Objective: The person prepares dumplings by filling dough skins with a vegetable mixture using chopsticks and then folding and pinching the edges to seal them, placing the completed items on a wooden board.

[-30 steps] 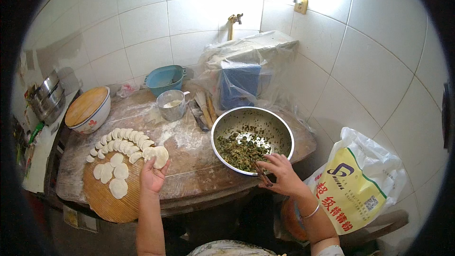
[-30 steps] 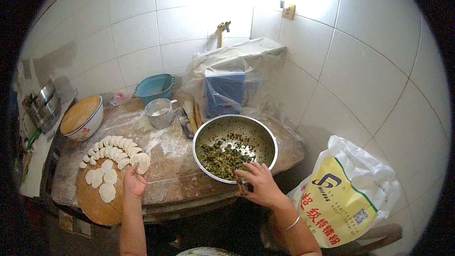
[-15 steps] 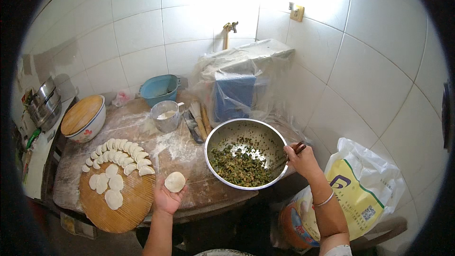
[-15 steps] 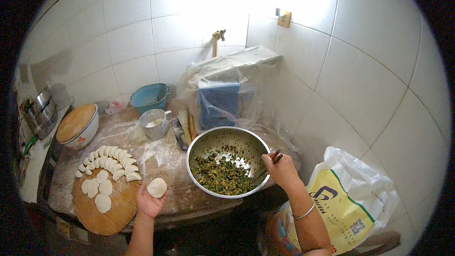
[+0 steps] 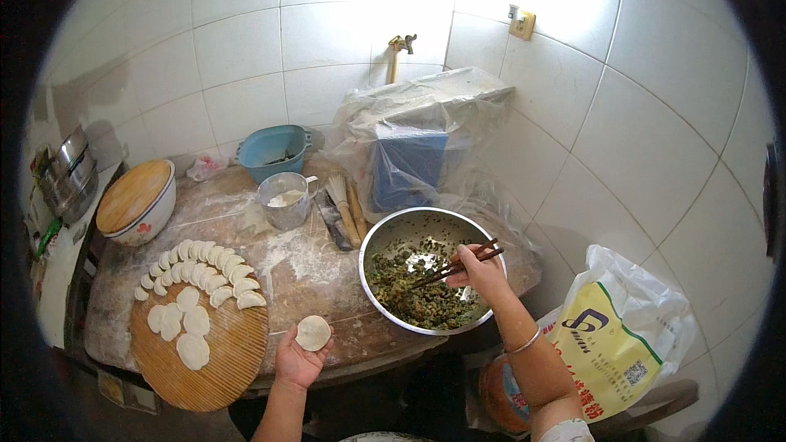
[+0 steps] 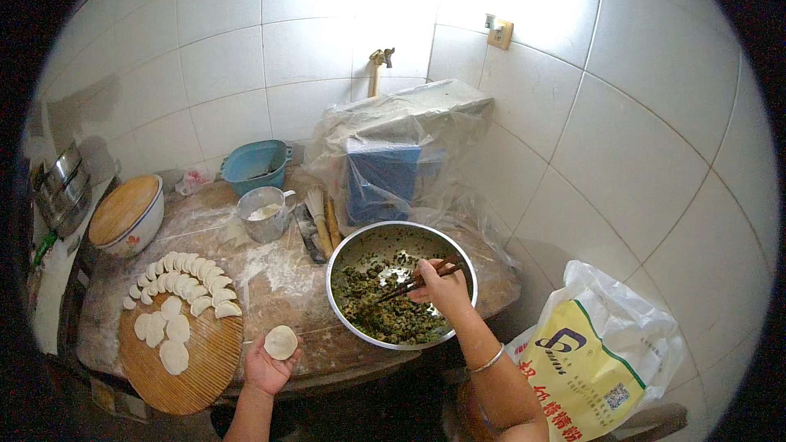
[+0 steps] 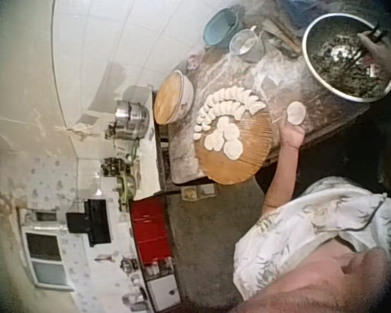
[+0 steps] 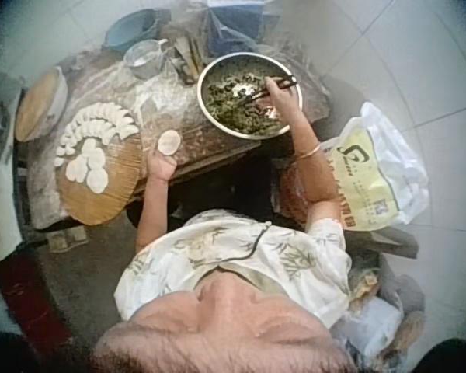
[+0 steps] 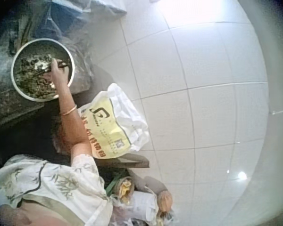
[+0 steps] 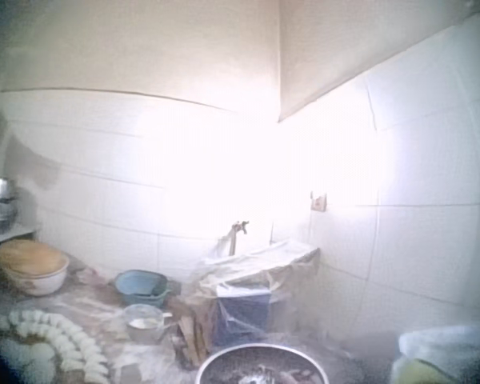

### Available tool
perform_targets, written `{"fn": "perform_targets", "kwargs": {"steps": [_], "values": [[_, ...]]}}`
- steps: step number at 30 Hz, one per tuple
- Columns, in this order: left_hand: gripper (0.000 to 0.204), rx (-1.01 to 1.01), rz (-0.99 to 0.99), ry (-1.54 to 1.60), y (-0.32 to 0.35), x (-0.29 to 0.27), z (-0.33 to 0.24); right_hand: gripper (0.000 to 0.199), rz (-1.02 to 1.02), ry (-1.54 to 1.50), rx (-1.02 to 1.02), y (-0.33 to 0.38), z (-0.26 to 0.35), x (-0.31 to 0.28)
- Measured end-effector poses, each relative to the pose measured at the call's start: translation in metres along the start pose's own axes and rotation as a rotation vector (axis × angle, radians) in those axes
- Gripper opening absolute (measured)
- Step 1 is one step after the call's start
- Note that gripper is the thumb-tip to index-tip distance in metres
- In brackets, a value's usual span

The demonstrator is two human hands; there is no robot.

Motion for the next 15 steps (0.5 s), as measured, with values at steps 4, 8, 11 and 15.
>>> {"fn": "perform_targets", "kwargs": {"steps": [4, 8, 11, 15], "values": [[0.044, 0.008, 0.014, -0.019, 0.003, 0.005, 0.001, 0.026, -0.015, 0.188, -0.151, 0.010, 0.018, -0.006], [0.043, -0.017, -0.004, -0.021, 0.001, 0.007, 0.010, 0.024, -0.023, 0.193, -0.151, 0.024, 0.014, -0.009], [0.042, -0.040, 0.060, -0.043, 0.003, 0.020, 0.017, 0.025, 0.006, 0.099, -0.124, 0.026, -0.003, -0.009], [0.042, -0.034, 0.108, -0.104, 0.004, 0.031, 0.017, 0.030, -0.001, 0.073, -0.027, 0.021, -0.023, -0.003]]}}
Point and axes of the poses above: each hand's wrist, its own y-axis away from the middle knuckle, its own x-axis out of the palm, z = x × y, the point moved 8 cm from there along -y, towards the middle knuckle, and after that the axes turned 15 degrees about y, right-handed, at the moved point
